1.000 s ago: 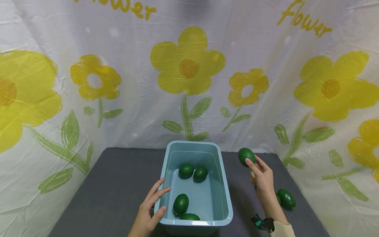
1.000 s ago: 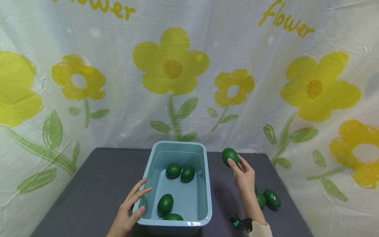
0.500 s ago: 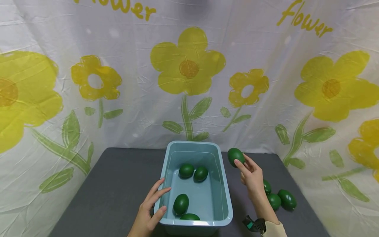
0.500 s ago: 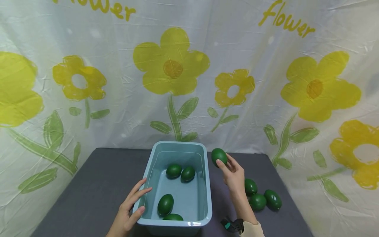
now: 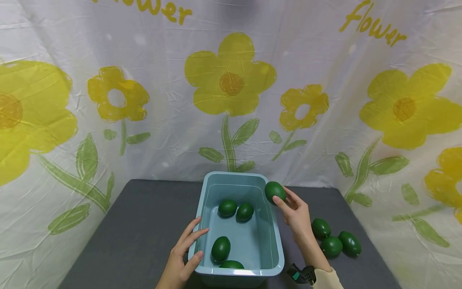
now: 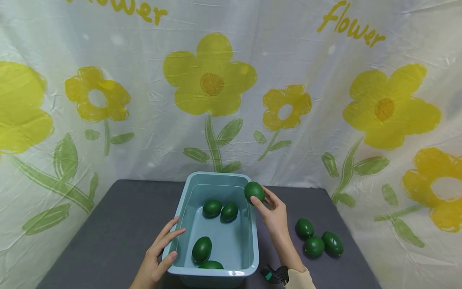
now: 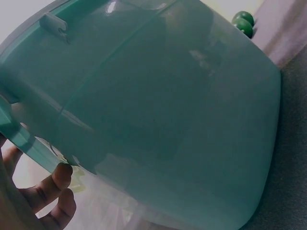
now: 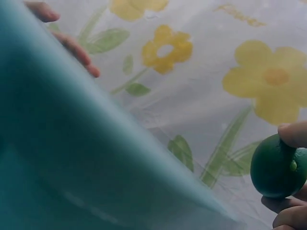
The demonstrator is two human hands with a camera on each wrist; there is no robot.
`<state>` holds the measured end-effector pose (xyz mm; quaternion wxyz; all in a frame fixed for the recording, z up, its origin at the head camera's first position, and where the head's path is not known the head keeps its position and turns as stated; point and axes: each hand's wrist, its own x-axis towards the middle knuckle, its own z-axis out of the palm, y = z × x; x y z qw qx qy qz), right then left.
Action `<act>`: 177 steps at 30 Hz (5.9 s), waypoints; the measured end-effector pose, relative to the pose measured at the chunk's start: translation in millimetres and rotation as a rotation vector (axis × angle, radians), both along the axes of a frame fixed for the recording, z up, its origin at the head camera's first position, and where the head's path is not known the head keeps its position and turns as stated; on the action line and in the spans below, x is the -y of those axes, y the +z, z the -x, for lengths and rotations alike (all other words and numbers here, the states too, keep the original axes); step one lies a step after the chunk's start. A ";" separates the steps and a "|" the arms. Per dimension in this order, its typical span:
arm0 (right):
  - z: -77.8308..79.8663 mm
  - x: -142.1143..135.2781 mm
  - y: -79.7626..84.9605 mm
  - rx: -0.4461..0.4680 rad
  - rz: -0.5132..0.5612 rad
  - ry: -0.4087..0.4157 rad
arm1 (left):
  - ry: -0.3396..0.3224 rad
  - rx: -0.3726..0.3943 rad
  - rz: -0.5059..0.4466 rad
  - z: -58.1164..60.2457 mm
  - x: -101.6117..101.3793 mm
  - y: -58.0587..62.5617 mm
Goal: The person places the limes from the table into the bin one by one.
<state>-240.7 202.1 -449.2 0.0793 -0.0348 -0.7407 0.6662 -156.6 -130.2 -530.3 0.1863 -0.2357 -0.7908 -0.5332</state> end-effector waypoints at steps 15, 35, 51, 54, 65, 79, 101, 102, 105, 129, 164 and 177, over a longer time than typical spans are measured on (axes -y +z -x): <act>1.6 9.9 0.2 -0.072 -0.347 0.063 | -0.015 0.013 -0.015 0.9 0.8 -2.6; -4.7 0.3 -8.3 -0.167 -0.388 -0.006 | -0.013 0.029 -0.013 0.5 0.1 -1.2; -13.8 -40.3 -20.5 -0.277 -0.427 -0.184 | 0.011 0.015 0.016 -0.2 -2.5 0.6; -16.0 -48.8 -25.6 -0.261 -0.451 -0.214 | 0.021 0.019 0.018 -0.9 -1.9 0.9; -26.3 -76.7 -44.7 -0.205 -0.513 -0.305 | 0.034 0.048 0.019 -2.9 -1.7 2.6; -35.9 -115.9 -81.8 -0.027 -0.740 -0.377 | 0.002 0.038 -0.010 -2.8 -2.5 2.4; -31.6 -133.8 -111.4 0.142 -0.799 -0.334 | 0.050 0.055 0.010 -3.0 -3.5 2.8; -31.8 -134.2 -111.6 0.150 -0.803 -0.332 | 0.049 0.059 0.005 -3.2 -3.7 3.2; -32.0 -135.4 -112.5 0.176 -0.818 -0.326 | 0.033 0.057 -0.001 -3.4 -3.6 3.3; -38.9 -143.7 -114.0 0.429 -0.827 -0.354 | 0.000 0.043 -0.003 -0.4 -1.8 1.0; -38.2 -112.9 -61.8 0.190 -0.549 -0.386 | -0.017 0.021 -0.008 -0.1 -0.5 -1.2; -27.7 -80.2 -34.6 0.155 -0.262 -0.228 | 0.006 0.035 -0.001 -1.4 -1.3 -0.4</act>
